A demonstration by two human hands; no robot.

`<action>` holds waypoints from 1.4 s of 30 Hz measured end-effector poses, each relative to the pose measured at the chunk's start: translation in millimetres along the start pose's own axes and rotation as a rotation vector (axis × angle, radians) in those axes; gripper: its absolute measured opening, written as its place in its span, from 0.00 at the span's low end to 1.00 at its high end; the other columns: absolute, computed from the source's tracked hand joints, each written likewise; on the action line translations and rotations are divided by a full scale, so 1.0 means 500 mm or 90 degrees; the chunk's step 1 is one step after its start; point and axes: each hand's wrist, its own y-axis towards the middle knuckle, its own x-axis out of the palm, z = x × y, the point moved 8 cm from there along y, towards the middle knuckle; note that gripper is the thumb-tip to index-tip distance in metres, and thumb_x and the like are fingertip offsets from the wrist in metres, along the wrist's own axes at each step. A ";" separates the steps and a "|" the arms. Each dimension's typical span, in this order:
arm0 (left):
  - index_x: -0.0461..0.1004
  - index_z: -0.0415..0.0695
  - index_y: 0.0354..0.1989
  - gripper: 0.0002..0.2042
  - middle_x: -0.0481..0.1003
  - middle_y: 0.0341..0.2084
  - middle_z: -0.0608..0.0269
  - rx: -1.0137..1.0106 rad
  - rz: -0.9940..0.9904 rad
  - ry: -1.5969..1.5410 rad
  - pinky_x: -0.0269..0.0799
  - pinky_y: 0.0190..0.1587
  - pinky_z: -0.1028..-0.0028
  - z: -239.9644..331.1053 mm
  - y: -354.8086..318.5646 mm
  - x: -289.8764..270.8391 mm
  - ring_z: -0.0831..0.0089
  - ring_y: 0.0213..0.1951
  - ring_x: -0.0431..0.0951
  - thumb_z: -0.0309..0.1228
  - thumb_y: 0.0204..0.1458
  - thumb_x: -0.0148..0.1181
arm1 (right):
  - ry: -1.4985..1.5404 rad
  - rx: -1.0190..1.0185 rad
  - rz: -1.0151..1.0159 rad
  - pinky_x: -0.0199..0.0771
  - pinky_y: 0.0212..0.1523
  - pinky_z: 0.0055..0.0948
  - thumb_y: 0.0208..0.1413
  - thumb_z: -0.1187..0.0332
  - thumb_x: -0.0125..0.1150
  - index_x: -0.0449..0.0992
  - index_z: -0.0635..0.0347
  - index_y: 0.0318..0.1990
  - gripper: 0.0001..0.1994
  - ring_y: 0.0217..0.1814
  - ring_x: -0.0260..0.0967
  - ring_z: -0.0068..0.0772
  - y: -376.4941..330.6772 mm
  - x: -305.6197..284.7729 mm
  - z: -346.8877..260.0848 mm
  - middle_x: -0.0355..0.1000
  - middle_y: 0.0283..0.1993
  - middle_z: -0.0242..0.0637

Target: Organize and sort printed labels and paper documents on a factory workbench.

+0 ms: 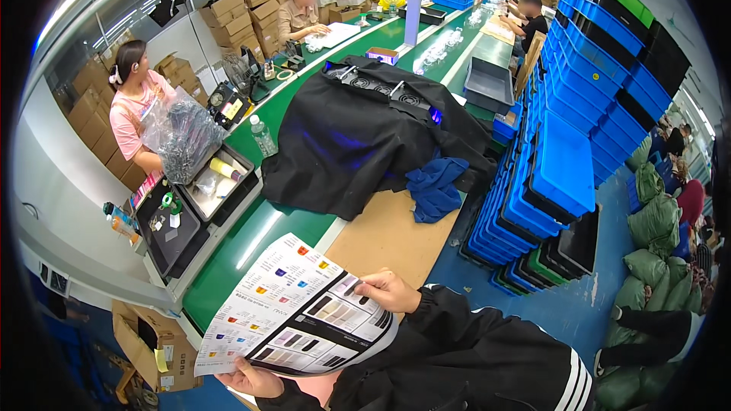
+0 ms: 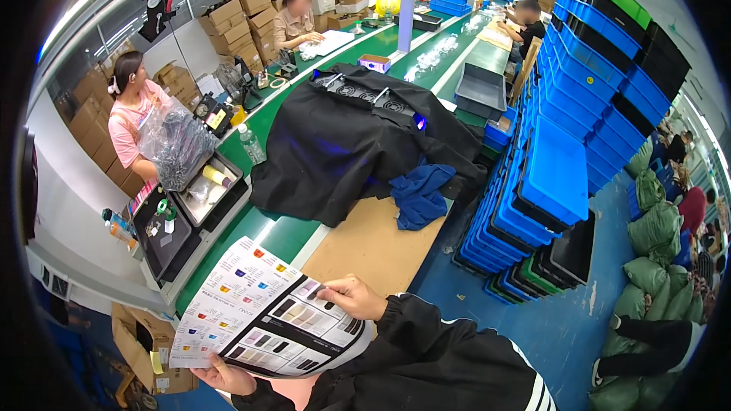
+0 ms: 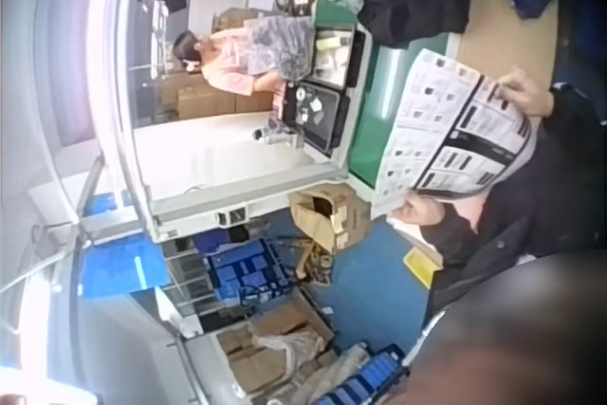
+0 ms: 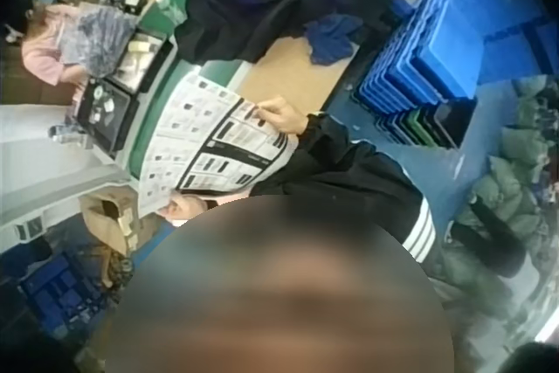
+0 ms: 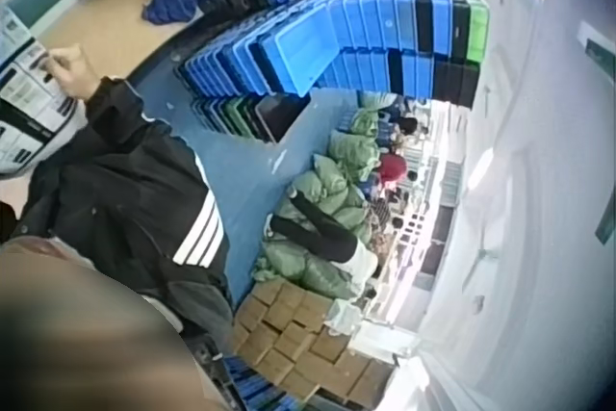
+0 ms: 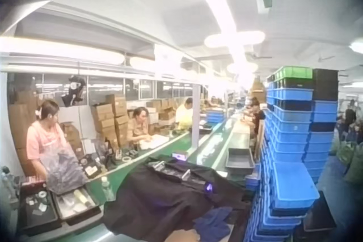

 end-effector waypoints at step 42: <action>0.55 0.37 0.61 0.24 0.65 0.56 0.44 0.046 0.138 0.017 0.66 0.54 0.63 0.049 0.039 -0.153 0.55 0.52 0.70 0.22 0.54 0.47 | 0.050 -0.058 -0.086 0.54 0.19 0.24 0.58 0.73 0.54 0.75 0.68 0.30 0.08 0.14 0.53 0.27 -0.013 0.106 0.018 0.66 0.17 0.36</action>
